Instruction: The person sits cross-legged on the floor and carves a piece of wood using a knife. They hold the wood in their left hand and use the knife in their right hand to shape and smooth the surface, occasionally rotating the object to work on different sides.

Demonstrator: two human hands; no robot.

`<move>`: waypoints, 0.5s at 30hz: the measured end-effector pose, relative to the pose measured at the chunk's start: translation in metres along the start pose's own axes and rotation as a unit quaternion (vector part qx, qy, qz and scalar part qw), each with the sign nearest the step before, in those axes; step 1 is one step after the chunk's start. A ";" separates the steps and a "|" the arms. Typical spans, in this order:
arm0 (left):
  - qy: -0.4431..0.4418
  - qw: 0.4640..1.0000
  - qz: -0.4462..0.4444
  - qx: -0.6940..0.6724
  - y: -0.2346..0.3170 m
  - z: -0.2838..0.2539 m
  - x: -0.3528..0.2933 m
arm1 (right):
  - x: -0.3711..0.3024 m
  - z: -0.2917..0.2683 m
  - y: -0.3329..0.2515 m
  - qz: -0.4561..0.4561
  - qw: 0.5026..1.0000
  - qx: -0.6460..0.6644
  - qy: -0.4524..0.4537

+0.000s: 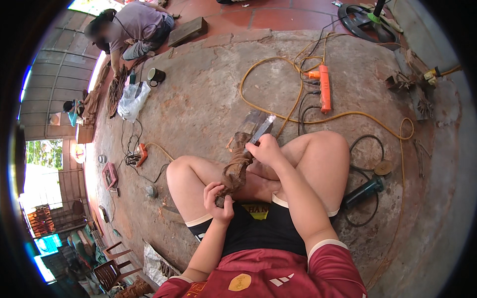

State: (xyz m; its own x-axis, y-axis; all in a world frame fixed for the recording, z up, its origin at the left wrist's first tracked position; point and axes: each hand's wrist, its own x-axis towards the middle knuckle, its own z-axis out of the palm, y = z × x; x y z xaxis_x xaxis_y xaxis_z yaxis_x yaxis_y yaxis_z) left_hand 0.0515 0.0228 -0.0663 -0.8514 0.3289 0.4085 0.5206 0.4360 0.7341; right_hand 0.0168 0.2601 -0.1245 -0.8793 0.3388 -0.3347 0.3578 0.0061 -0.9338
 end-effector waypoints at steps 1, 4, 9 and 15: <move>-0.001 1.000 -0.001 0.001 0.001 0.000 0.000 | 0.001 0.002 0.000 0.003 1.000 0.031 -0.005; -0.005 1.000 0.003 0.002 0.002 0.000 0.001 | 0.006 0.015 -0.002 -0.019 0.999 0.030 -0.039; -0.002 1.000 0.001 0.008 0.002 -0.001 -0.001 | -0.002 0.014 -0.017 -0.014 0.998 -0.045 -0.036; -0.002 1.000 -0.002 0.003 0.000 -0.001 -0.001 | -0.001 0.000 0.004 -0.012 0.996 -0.083 0.017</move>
State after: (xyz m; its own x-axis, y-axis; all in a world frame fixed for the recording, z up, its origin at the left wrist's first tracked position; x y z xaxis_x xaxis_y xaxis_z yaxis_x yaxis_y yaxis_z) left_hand 0.0524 0.0217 -0.0660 -0.8531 0.3310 0.4033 0.5178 0.4420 0.7325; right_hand 0.0192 0.2597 -0.1274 -0.8782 0.3681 -0.3053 0.3860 0.1687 -0.9069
